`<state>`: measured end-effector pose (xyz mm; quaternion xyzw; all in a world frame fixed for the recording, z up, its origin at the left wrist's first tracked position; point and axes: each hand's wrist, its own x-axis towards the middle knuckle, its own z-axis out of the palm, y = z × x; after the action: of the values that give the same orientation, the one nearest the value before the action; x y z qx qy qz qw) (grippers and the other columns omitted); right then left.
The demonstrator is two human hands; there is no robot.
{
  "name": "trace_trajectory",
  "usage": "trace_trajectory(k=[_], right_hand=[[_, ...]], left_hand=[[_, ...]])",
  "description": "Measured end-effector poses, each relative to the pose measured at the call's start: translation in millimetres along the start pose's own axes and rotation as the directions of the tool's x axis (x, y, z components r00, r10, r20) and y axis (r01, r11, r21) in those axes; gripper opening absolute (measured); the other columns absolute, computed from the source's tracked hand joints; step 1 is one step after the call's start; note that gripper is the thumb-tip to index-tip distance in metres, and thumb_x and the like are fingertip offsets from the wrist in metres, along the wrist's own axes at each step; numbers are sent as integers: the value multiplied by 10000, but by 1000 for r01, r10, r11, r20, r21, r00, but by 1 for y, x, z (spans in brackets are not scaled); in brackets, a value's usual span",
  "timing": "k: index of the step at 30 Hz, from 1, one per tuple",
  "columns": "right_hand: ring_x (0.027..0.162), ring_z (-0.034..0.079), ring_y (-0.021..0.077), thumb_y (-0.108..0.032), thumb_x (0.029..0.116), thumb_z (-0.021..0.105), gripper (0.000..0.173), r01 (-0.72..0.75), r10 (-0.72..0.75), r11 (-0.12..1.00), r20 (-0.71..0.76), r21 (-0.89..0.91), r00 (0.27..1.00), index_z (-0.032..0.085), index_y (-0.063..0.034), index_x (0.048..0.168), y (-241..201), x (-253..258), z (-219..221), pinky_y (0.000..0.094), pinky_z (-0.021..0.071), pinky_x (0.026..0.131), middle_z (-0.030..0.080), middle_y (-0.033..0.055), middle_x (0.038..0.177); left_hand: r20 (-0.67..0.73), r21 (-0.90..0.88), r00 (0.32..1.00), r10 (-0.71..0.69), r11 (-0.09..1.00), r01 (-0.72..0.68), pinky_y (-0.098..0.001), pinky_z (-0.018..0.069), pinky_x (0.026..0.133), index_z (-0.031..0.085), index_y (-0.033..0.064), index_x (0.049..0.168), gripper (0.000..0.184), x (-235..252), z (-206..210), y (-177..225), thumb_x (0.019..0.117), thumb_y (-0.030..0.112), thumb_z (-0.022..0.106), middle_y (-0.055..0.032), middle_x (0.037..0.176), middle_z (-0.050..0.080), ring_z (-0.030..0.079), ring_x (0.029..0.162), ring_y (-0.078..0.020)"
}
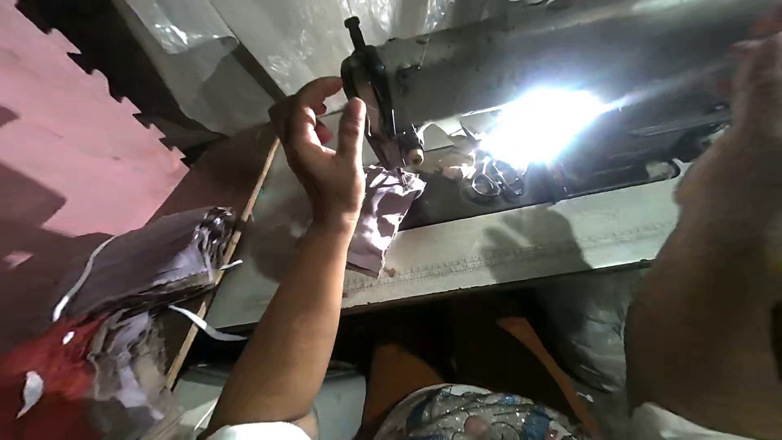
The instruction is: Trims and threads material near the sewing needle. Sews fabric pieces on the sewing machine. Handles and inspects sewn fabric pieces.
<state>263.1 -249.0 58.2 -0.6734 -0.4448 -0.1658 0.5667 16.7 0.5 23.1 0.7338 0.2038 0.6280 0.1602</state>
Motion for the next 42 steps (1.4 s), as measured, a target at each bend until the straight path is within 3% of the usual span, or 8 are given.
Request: trace_trajectory(k=[11, 15, 20, 28, 32, 34, 38, 42], right_hand=[[1114, 581, 85, -194, 1032, 516, 300, 198, -192, 955, -51, 219, 980, 598, 12, 1233, -15, -30, 21, 235, 510, 939, 564, 89, 1241], [1142, 597, 95, -172, 1026, 519, 305, 124, -136, 943, 16, 310, 991, 573, 13, 1263, -30, -50, 31, 270, 528, 945, 589, 72, 1269], [1031, 658, 99, -197, 1046, 508, 346, -153, -44, 842, 348, 518, 936, 578, 17, 1309, -61, -68, 99, 294, 567, 861, 658, 103, 1235], [597, 578, 97, -142, 1088, 397, 304, -743, 106, 306, 754, 596, 648, 571, -40, 1316, -97, -54, 163, 249, 521, 557, 599, 30, 797], [690, 660, 212, -16, 970, 542, 159, -175, -138, 896, 631, 408, 764, 692, -24, 1023, -101, -103, 154, 424, 563, 614, 692, 102, 838], [839, 713, 321, -81, 955, 598, 151, 202, -326, 945, 746, 257, 581, 720, -38, 1034, -109, -142, 145, 526, 575, 699, 714, 147, 907], [724, 684, 287, -135, 979, 593, 138, 603, -622, 717, 711, 349, 328, 687, -96, 886, -102, -179, 131, 450, 548, 608, 659, 82, 750], [905, 714, 324, -137, 907, 693, 238, 441, -461, 880, 543, 176, 702, 732, -42, 1122, -91, -93, 138, 522, 569, 777, 727, 146, 947]], left_hand=[[178, -93, 977, -114, 987, 132, -260, 483, 897, 722, 49, 1021, 184, 25, -2, 12, 965, 215, 664, -89, 1180, 607, 574, 1079, -126], [279, -843, 914, -294, 381, 380, -415, 503, 1036, 639, 141, 1002, 324, 26, -27, 24, 1074, 151, 323, -41, 1210, 716, 648, 1198, -186], [381, -773, 901, -206, 464, 433, -203, 510, 635, 590, 268, 840, 332, -2, -39, 36, 1072, 184, 368, 154, 586, 479, 501, 545, 3], [936, -189, 313, -161, 520, 833, -171, 545, 649, 714, 221, 888, 76, -74, -101, 7, 911, 285, 749, 76, 744, 668, 628, 661, -4], [754, -309, 557, -348, 560, 768, -288, 594, 851, 652, 145, 1258, 275, -55, -96, 17, 1039, 224, 505, 17, 1056, 715, 691, 923, -93], [716, -445, 604, -350, 438, 781, -365, 608, 917, 492, 118, 1443, 412, -37, -77, 25, 1102, 287, 336, -60, 1253, 691, 714, 1054, -183], [466, -575, 631, -620, 330, 749, -133, 377, 434, 599, 211, 978, 220, -27, -29, 35, 1105, 303, 444, 112, 616, 467, 406, 457, 10], [170, -362, 742, -648, 660, 659, -173, 413, 491, 587, 95, 926, 103, -46, 4, 18, 991, 126, 661, 64, 678, 557, 469, 517, -2]])
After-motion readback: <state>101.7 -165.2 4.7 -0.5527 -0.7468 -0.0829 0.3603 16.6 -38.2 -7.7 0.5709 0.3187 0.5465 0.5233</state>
